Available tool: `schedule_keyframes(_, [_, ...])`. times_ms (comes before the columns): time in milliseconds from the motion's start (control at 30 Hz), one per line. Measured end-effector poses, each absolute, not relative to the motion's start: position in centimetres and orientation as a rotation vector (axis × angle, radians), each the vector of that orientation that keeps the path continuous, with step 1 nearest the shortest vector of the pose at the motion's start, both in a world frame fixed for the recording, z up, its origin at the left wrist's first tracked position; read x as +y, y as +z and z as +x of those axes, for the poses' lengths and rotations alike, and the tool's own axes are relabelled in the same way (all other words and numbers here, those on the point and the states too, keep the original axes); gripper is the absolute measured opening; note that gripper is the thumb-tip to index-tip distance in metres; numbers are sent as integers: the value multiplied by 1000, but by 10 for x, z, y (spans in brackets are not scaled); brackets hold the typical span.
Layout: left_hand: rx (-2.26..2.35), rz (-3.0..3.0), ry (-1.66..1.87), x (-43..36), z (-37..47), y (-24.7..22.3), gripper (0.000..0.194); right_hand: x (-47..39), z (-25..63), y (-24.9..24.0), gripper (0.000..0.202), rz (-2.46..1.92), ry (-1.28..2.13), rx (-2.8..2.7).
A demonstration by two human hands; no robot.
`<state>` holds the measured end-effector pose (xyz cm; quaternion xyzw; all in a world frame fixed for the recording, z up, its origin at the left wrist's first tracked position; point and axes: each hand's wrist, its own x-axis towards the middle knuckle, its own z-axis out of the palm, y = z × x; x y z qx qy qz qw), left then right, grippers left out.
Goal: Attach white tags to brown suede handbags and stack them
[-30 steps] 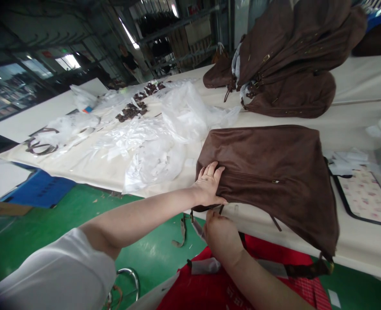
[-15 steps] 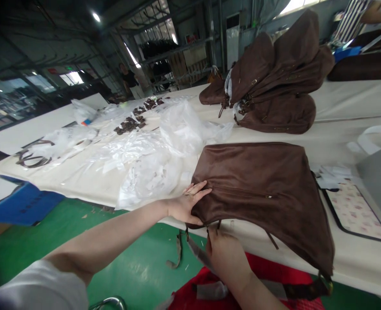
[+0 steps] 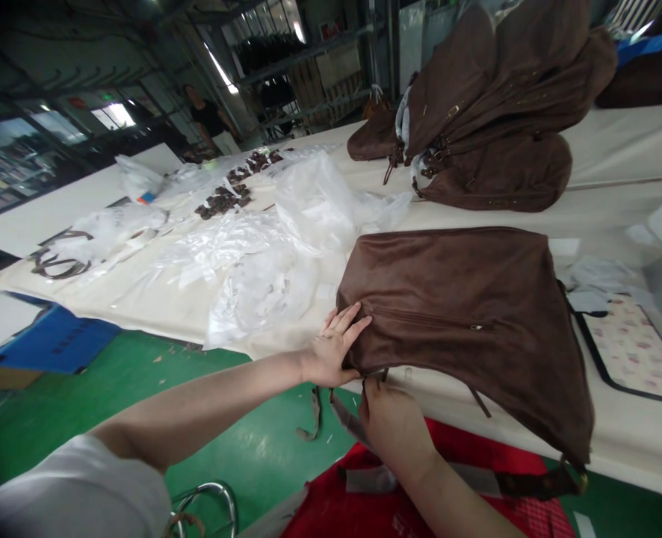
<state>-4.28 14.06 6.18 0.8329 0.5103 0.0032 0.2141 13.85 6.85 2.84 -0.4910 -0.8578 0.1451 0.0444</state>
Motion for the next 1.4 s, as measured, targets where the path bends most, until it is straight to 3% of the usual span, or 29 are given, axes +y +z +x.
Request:
schedule_keyframes(433, [1234, 2177, -165, 152, -41, 68, 109, 66, 118, 27, 15, -1495, 391, -2750])
schedule_keyframes(667, [1529, 2169, 136, 144, -25, 62, 111, 61, 120, 23, 18, -1513, 438, -2673])
schedule_keyframes(1033, [1549, 2180, 185, 141, -24, 59, 107, 59, 107, 25, 14, -1461, 562, -2647])
schedule_keyframes(1167, [1565, 2185, 364, 139, -30, 58, 97, 59, 111, 36, 19, -1465, 504, -2634])
schedule_keyframes(1300, [2070, 1819, 780, 142, -41, 53, 75, 59, 129, 42, 19, -1398, 540, -2596])
schedule_keyframes(1400, [2074, 1578, 631, 143, -44, 51, 63, 62, 155, 38, 16, -1357, 463, -2532])
